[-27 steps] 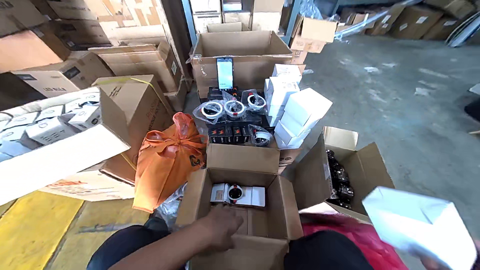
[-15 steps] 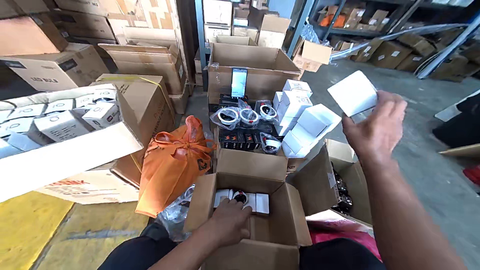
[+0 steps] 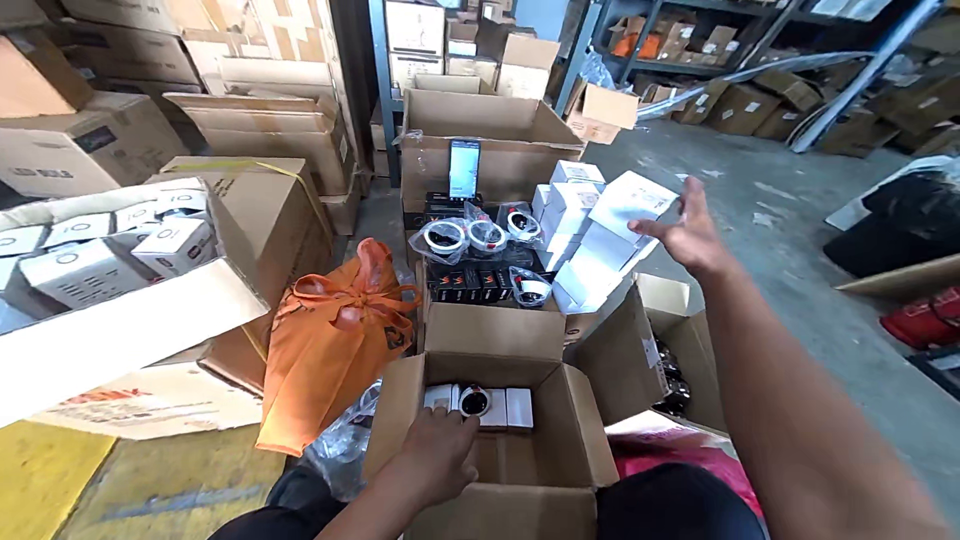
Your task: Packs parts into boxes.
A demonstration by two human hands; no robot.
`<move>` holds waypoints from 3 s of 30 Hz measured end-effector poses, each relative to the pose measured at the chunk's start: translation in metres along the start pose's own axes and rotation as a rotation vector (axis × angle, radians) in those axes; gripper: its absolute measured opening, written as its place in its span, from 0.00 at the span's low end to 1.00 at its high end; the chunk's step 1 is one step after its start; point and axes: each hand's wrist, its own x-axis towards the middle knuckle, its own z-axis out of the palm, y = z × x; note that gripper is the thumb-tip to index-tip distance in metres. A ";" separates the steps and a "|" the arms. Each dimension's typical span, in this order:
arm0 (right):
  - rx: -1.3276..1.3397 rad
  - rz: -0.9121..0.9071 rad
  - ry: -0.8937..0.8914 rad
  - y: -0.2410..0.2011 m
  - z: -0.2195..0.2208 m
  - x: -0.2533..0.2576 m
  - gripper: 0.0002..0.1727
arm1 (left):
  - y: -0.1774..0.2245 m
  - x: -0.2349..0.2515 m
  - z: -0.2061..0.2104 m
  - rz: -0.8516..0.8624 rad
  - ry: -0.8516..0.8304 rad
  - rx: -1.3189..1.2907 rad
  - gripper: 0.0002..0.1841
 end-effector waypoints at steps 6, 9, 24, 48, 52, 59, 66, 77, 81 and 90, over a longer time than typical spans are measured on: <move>0.038 0.014 0.110 0.009 0.015 0.018 0.64 | 0.000 0.010 0.001 -0.012 -0.027 0.043 0.33; 0.031 -0.018 0.148 0.015 0.018 0.015 0.76 | 0.001 0.015 0.002 -0.004 -0.024 0.043 0.33; -0.204 0.619 0.781 0.195 -0.104 -0.163 0.43 | -0.001 0.024 0.023 -0.029 -0.125 0.124 0.40; -0.557 -0.353 -0.875 0.132 0.095 -0.220 0.21 | 0.029 0.060 0.124 0.031 -0.241 0.239 0.16; -0.706 -0.383 -1.174 0.155 0.152 -0.253 0.18 | 0.031 0.059 0.126 0.030 -0.201 0.231 0.14; -0.708 -0.209 -1.263 0.172 0.231 -0.261 0.31 | 0.035 0.057 0.110 -0.016 -0.269 0.114 0.18; -0.792 -0.051 -1.077 0.182 0.307 -0.263 0.45 | 0.046 0.053 0.088 0.055 -0.376 0.088 0.34; -1.112 0.035 -1.120 0.225 0.318 -0.263 0.47 | 0.036 0.039 0.036 0.133 -0.373 0.010 0.22; -1.135 0.046 -1.202 0.222 0.320 -0.269 0.47 | 0.031 0.041 0.030 0.109 -0.390 -0.032 0.24; -0.926 0.313 -1.401 0.227 0.279 -0.281 0.50 | 0.041 0.051 0.041 0.100 -0.283 -0.019 0.33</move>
